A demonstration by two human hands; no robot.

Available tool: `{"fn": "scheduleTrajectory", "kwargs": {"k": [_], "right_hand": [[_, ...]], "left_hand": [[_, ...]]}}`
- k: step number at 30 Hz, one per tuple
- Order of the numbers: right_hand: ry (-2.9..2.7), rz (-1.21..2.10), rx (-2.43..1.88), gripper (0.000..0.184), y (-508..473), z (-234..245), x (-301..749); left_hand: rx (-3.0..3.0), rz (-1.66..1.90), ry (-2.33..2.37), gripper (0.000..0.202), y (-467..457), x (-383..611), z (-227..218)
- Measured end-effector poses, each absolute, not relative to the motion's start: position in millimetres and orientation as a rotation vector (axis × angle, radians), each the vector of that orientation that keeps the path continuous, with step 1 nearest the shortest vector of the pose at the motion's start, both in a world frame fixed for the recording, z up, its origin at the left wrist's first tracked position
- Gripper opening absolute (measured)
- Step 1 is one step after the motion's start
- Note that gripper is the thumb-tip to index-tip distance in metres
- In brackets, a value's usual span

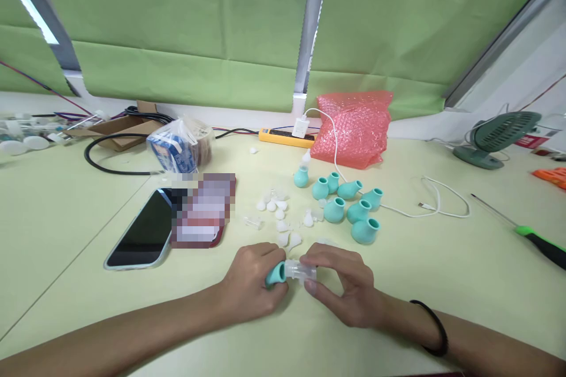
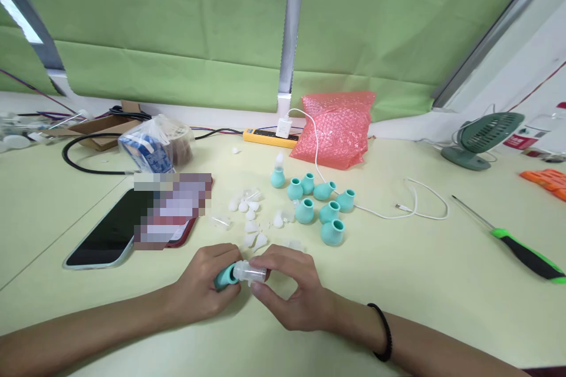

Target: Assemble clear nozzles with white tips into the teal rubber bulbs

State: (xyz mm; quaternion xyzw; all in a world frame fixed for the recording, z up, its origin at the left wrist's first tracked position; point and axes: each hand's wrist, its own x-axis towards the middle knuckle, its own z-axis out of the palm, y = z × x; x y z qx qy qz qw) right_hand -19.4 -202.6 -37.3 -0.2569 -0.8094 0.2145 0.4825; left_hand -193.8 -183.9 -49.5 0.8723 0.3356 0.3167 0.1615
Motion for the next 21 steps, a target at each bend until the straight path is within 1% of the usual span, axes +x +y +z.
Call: {"fn": "scheduleTrajectory", "kwargs": {"k": [6,15,21], "right_hand": [[-2.031,0.439,-0.634,0.028,-202.5,-38.3,-19.6],[-2.090,0.419,-0.675,0.026,-203.3,-42.5,-20.8],[-2.205,0.365,-0.710,0.027,-205.5,-40.0,-19.2]], "left_hand": [[2.569,0.901,0.957,0.007,-183.1,-193.3,-49.9],[2.756,0.886,0.983,0.019,-180.8,-195.3,-55.7],[2.850,0.826,1.056,0.013,-179.5,-195.0,-57.6]]}}
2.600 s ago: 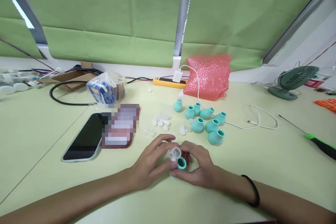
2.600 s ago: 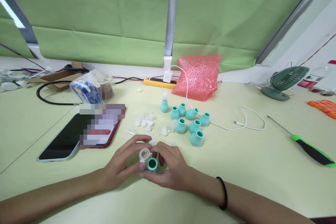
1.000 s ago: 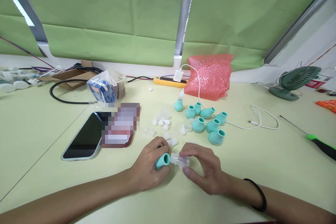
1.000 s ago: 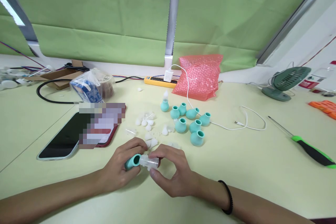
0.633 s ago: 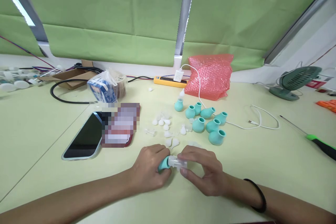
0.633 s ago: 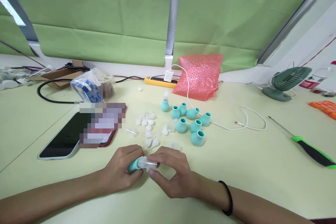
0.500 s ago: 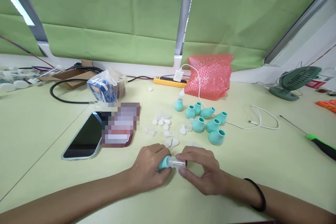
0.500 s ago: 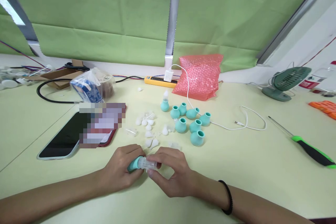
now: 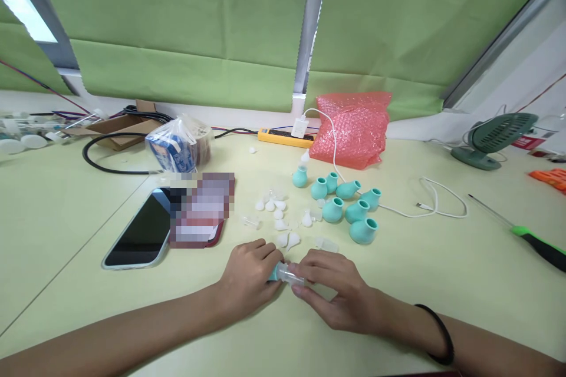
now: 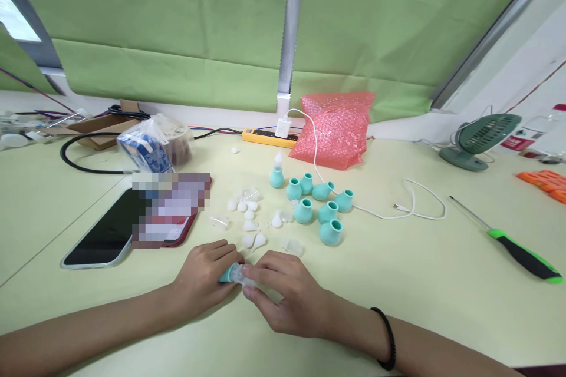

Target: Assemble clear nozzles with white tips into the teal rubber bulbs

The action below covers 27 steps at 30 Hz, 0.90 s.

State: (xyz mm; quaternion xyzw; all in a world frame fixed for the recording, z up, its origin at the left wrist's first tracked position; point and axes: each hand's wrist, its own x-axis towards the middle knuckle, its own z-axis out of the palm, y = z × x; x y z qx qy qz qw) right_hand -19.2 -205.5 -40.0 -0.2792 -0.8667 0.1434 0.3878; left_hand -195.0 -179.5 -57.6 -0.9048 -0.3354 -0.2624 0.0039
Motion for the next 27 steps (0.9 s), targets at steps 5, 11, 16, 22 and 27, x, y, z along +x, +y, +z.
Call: {"fn": "scheduleTrajectory", "kwargs": {"k": [5,11,16,22,27], "right_hand": [[-2.243,0.378,-0.718,0.021,-204,-36,-18],[-2.110,0.538,-0.770,0.017,-203,-41,-23],[-1.910,0.797,-0.829,0.019,-206,-54,-28],[-1.858,0.764,-0.799,0.022,-208,-61,-31],[-1.978,0.560,-0.743,0.023,-206,-55,-29]], "left_hand": [[-2.795,-0.760,-1.047,0.010,-180,-195,-61],[-2.773,-0.731,-1.025,0.009,-181,-194,-60],[-2.752,-0.727,-1.021,0.005,-182,-193,-59],[-2.808,-0.786,-1.114,0.008,-183,-191,-58],[-2.882,-0.938,-1.202,0.008,-184,-189,-58]]}}
